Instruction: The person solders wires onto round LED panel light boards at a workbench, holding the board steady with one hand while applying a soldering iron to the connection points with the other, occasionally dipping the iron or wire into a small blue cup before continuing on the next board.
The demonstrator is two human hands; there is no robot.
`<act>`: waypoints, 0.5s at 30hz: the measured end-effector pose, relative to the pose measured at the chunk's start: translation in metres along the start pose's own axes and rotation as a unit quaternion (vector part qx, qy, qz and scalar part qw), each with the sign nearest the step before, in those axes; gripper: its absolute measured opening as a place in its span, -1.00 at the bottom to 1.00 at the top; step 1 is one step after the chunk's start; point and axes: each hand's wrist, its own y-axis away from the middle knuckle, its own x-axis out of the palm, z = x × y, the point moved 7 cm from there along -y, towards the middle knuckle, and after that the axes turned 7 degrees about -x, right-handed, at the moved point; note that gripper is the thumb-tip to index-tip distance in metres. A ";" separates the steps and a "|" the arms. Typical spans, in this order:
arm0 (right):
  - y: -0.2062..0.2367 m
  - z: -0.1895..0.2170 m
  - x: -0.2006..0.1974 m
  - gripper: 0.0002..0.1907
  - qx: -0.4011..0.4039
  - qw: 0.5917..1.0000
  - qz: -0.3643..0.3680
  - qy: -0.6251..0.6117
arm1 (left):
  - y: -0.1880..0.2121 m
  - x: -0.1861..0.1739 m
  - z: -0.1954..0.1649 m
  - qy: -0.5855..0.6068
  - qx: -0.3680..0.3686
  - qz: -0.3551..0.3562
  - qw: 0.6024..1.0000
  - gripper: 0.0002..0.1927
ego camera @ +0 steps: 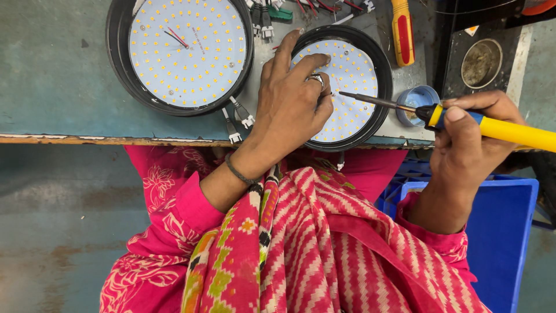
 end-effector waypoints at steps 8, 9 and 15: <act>0.007 -0.009 -0.024 -0.84 -0.026 0.998 -0.043 -0.033 | -0.002 -0.062 -0.043 0.059 0.086 -0.048 0.993 -0.68; 0.009 -0.013 -0.030 -0.82 -0.026 0.998 -0.047 -0.039 | 0.005 -0.064 -0.044 0.097 0.057 -0.017 0.993 -0.67; 0.019 -0.044 -0.070 -0.77 -0.024 0.991 -0.092 -0.092 | 0.043 -0.029 -0.030 0.211 -0.089 0.171 0.958 -0.71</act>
